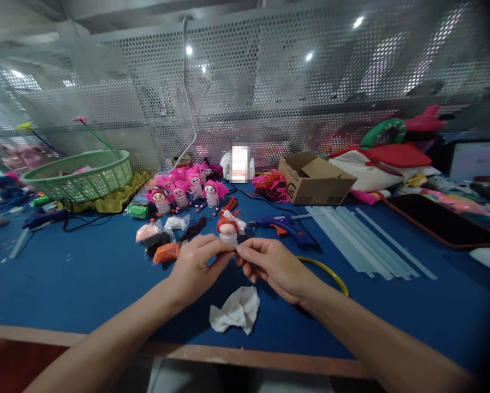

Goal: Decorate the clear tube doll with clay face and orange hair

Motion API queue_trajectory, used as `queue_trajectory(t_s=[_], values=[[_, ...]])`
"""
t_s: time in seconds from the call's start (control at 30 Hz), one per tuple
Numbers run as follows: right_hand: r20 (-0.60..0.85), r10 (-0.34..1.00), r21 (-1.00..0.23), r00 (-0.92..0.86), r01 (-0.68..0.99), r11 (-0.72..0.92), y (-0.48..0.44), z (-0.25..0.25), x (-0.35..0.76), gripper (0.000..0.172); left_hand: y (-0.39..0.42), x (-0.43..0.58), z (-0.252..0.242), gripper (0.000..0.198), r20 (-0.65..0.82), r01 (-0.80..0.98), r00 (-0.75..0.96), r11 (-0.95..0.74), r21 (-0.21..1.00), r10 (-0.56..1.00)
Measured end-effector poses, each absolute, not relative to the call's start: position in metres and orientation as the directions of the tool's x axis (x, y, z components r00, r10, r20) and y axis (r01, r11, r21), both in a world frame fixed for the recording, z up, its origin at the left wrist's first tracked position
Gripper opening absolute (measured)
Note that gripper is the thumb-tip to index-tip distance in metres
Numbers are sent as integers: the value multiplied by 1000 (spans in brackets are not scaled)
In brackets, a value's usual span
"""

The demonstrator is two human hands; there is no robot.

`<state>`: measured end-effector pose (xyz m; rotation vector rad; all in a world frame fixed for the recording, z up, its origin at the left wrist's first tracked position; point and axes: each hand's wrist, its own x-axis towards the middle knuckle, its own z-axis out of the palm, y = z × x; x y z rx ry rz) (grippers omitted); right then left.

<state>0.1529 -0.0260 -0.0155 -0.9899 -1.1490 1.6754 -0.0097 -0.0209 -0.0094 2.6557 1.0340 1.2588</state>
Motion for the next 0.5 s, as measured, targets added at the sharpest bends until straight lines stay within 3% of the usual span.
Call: queue_trajectory(t_s=[0.2, 0.5], values=[[-153, 938, -948, -311, -222, -228, -25, -17, 152, 27, -21, -10, -11, 10, 722, 592, 541, -805, 39, 432], [-142, 926, -936, -350, -258, -241, -26, -14, 153, 29, -19, -11, -11, 6, 750, 562, 548, -827, -1, 371]])
